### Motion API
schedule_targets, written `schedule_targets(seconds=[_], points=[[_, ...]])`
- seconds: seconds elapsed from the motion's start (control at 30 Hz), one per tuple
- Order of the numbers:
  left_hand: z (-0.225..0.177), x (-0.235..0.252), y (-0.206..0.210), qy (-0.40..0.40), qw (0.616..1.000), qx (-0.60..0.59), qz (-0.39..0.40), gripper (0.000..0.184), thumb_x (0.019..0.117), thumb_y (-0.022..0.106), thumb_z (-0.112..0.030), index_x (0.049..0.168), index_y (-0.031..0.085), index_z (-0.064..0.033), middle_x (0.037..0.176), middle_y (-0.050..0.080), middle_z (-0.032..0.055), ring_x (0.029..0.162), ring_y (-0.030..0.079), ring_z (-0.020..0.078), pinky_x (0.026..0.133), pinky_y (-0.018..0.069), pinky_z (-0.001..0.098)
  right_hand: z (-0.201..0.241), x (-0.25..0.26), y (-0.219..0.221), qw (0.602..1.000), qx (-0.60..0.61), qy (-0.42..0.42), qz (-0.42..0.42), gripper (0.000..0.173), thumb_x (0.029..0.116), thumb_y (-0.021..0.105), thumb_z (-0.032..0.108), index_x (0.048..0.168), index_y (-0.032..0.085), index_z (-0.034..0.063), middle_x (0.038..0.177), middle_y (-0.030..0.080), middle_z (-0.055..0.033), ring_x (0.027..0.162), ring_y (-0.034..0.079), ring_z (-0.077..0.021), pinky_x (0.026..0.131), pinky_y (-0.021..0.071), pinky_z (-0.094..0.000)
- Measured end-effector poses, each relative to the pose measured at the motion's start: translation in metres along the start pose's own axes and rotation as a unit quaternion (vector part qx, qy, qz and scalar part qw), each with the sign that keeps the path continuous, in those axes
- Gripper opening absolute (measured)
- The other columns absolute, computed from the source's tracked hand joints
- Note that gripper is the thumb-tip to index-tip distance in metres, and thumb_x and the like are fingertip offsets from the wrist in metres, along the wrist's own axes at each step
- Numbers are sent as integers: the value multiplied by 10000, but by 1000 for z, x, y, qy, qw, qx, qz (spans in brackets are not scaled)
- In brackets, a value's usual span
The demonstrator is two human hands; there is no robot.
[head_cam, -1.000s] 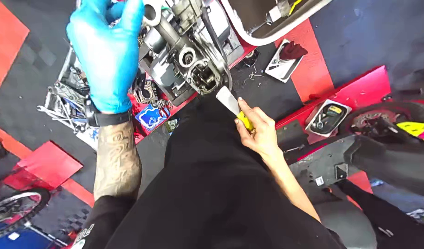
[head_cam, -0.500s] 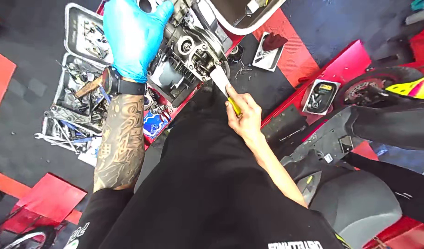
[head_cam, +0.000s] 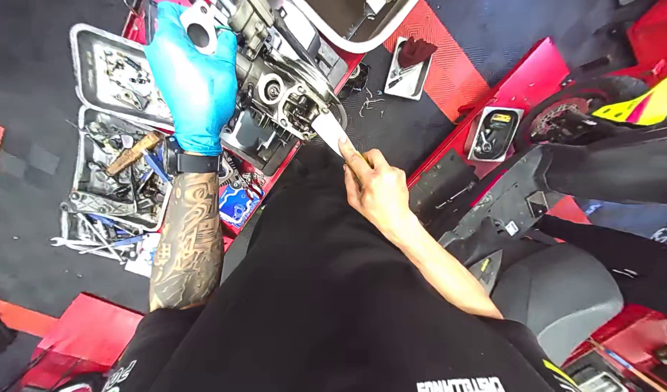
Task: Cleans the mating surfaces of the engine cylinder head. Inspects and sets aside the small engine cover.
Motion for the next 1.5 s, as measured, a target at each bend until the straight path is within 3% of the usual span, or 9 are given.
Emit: schedule_targets(seconds=[0.3,0.37,0.47,0.6,0.83,1.03,1.5], points=[[1,4,3,46,997,-60,-10,491,901,672,-418,1251,608,-80,1071,708,-8,999,663,21,899,533,260,21,0,-7,999,27,46,-11,467,1015,522,226,1477,591,227,899,621,-119,556,572,-220,450,449,-378],[0,4,4,47,997,-62,-3,489,907,671,-414,1256,599,-79,1070,707,-3,989,666,30,894,535,272,33,6,-25,998,12,62,-20,449,1023,516,227,1463,606,222,914,609,-118,550,562,-218,441,436,-371],[2,-2,2,38,998,-50,6,516,929,655,-429,1288,590,-63,1087,702,47,1004,673,102,909,541,341,39,4,-28,994,-10,99,40,441,1036,505,257,1467,596,249,932,624,-125,607,605,-260,482,475,-419],[-3,-1,1,28,999,-32,-2,522,948,628,-452,1296,590,-65,1082,710,93,1025,685,178,922,537,422,21,-7,-3,997,12,76,-29,446,1034,503,272,1470,596,272,900,633,-111,595,603,-242,478,483,-405],[2,1,2,14,999,-37,4,527,917,633,-443,1307,598,-89,1112,720,78,1076,687,186,931,539,436,20,-13,5,998,15,35,-59,460,1023,528,270,1479,589,275,929,654,-118,607,607,-236,487,477,-407],[7,3,4,17,998,-52,-9,498,905,631,-443,1285,624,-121,1099,724,27,1055,686,121,920,543,380,25,-14,10,991,89,68,-69,452,1021,554,247,1470,600,257,886,639,-66,645,592,-173,529,499,-365],[3,4,3,66,995,-68,-11,481,921,644,-410,1259,620,-68,1048,726,62,1003,695,132,889,547,366,32,-13,23,971,172,111,-122,443,1002,573,225,1441,628,203,814,642,-27,636,578,-133,552,507,-331]])
Point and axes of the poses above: each hand's wrist, its own x-axis towards the middle knuckle, its own y-axis out of the palm, z = x × y, the point moved 9 cm from there along x, towards the middle knuckle
